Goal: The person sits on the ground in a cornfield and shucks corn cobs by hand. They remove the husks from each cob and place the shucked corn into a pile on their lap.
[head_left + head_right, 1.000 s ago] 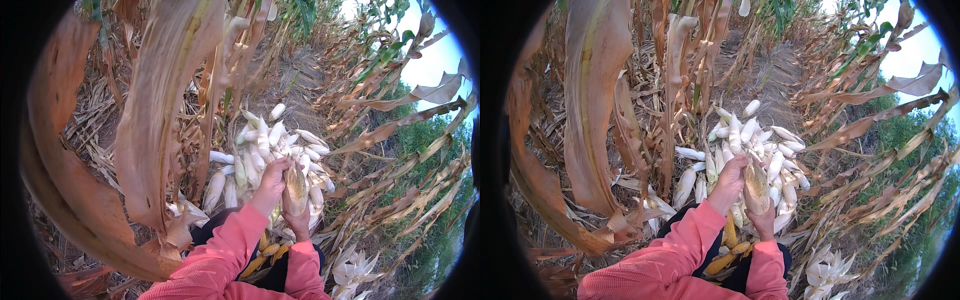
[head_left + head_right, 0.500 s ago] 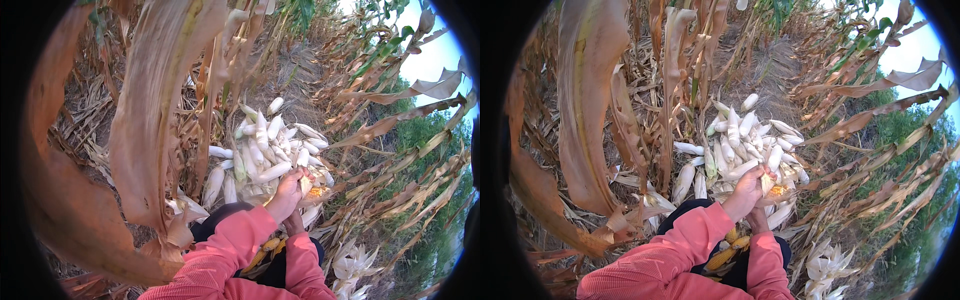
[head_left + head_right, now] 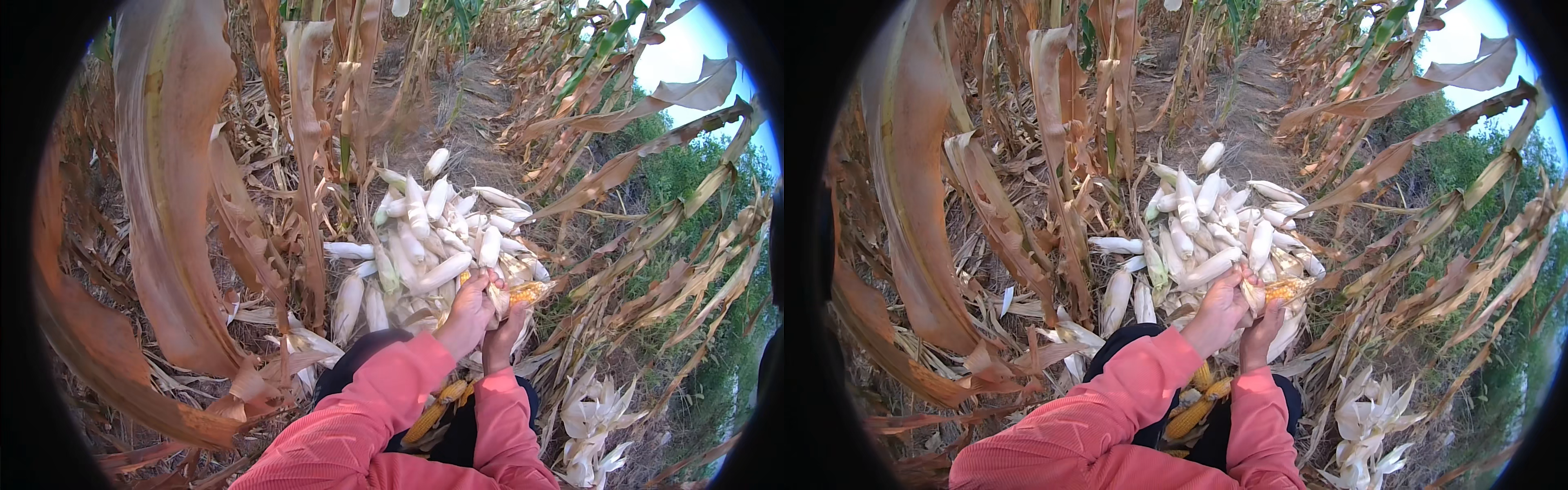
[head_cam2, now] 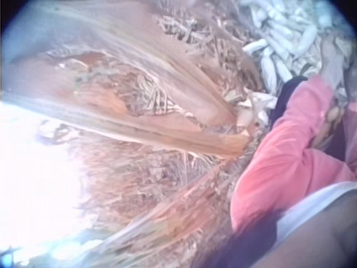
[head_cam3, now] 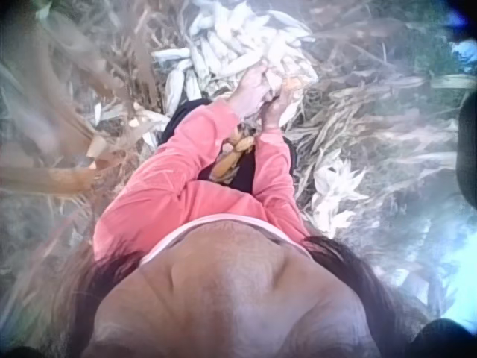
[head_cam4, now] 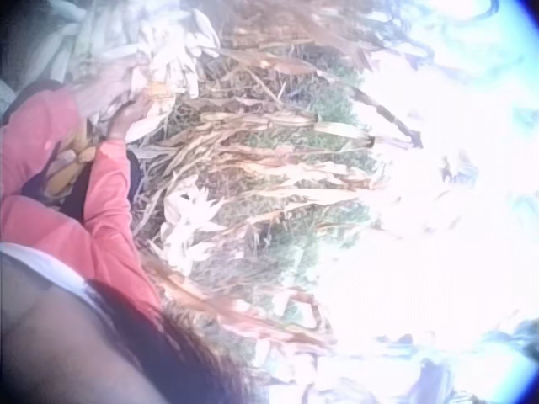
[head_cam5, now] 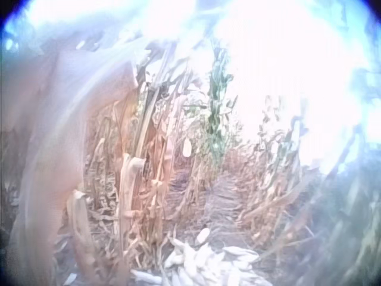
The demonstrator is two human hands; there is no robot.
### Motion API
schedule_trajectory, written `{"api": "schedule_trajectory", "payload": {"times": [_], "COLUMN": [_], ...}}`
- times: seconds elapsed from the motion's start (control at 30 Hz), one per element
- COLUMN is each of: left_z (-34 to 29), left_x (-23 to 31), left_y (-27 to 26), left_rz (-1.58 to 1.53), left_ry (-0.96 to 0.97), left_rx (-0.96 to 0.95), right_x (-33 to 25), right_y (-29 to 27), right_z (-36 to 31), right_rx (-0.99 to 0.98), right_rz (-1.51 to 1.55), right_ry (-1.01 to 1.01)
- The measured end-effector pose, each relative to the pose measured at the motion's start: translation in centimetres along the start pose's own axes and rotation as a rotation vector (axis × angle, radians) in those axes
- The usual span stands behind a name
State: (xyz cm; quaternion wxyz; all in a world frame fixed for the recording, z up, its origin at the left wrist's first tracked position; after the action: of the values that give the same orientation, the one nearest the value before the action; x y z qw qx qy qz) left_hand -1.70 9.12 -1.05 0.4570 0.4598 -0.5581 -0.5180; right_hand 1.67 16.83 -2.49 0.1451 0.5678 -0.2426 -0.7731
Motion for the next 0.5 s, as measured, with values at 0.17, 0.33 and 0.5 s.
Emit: {"api": "schedule_trajectory", "payload": {"times": [0.17,0.33,0.5], "left_z": [-0.2,-0.2,-1.6], "left_x": [-0.4,-0.2,-1.0], "left_y": [0.0,-0.3,0.4], "left_rz": [-0.016,-0.048,0.090], "left_ry": [-0.058,-0.095,-0.188], "left_rx": [-0.002,-0.063,-0.063], "right_x": [1.5,-1.7,-1.4], "right_y": [-1.9,0.6,-2.1], "right_z": [1.2,1.4,3.4], "right_rx": [-0.043,0.073,0.247], "right_rz": [0.149,-0.122,-0.018], "right_ry": [0.114,0.028,0.304]}}
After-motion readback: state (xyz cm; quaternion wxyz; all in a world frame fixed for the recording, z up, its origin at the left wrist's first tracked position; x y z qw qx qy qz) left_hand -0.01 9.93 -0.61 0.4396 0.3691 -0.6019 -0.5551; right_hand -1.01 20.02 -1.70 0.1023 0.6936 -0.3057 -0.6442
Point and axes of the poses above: each hand's wrist, its own z-axis towards the middle knuckle, its own y-axis out of the palm, x = y × z, the point moved 6 cm from there along z, towards the middle knuckle
